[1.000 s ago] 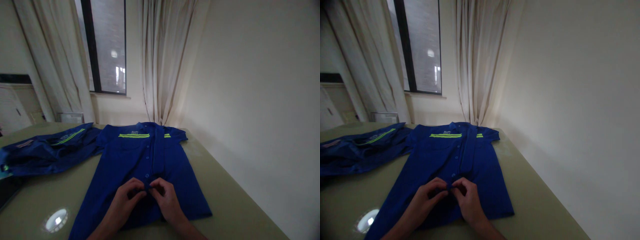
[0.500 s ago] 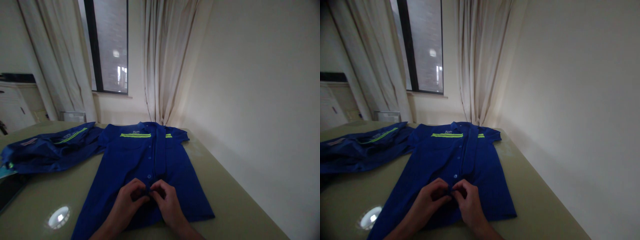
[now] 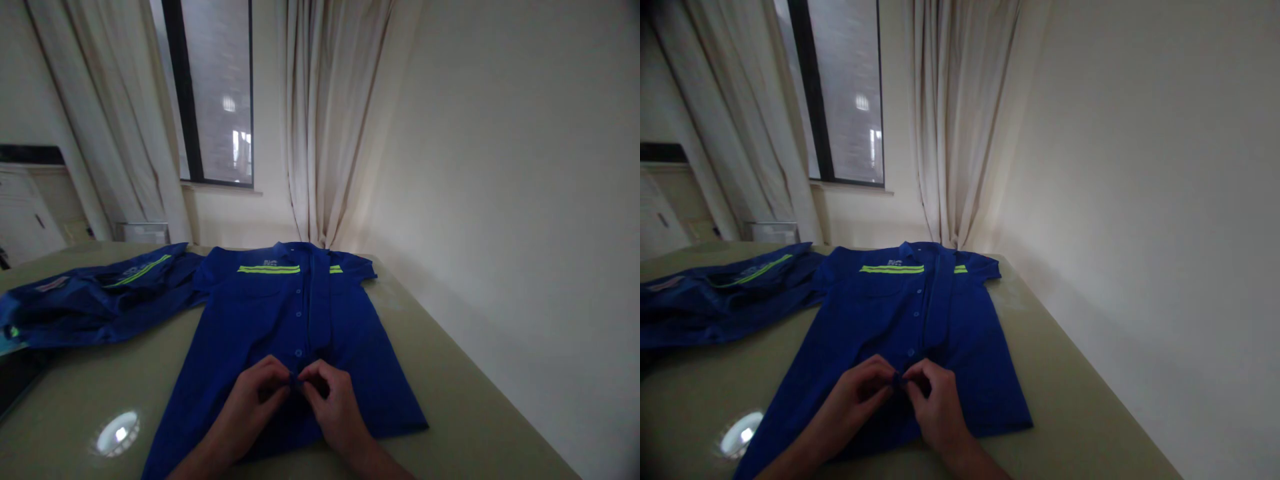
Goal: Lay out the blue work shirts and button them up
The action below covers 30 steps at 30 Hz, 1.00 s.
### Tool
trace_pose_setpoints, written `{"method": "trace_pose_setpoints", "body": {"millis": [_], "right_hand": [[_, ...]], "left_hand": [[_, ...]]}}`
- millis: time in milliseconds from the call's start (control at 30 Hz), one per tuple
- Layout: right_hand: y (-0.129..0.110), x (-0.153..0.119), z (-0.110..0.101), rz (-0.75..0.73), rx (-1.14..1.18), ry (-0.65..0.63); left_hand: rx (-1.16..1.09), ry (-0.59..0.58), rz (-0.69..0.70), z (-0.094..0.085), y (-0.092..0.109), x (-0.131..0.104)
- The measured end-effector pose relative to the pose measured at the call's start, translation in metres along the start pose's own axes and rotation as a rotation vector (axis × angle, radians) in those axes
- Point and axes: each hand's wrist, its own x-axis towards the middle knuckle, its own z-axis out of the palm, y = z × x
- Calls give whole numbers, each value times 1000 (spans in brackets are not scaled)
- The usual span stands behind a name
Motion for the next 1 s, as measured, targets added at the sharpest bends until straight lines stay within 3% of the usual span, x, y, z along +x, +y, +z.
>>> {"method": "trace_pose_setpoints", "body": {"millis": [200, 433, 600, 767, 1000], "right_hand": [[-13, 3, 0, -14, -21, -33], [-15, -3, -7, -183, -86, -34], [-14, -1, -9, -175, -72, -48], [-16, 1, -9, -133, -63, -58], [-17, -3, -7, -200, -57, -67]], "left_hand": [[217, 82, 122, -4, 0, -1], [286, 126, 204, -3, 7, -4], [382, 159, 338, 0, -2, -5], [473, 106, 466, -3, -6, -7], [464, 138, 480, -4, 3, -7]]}}
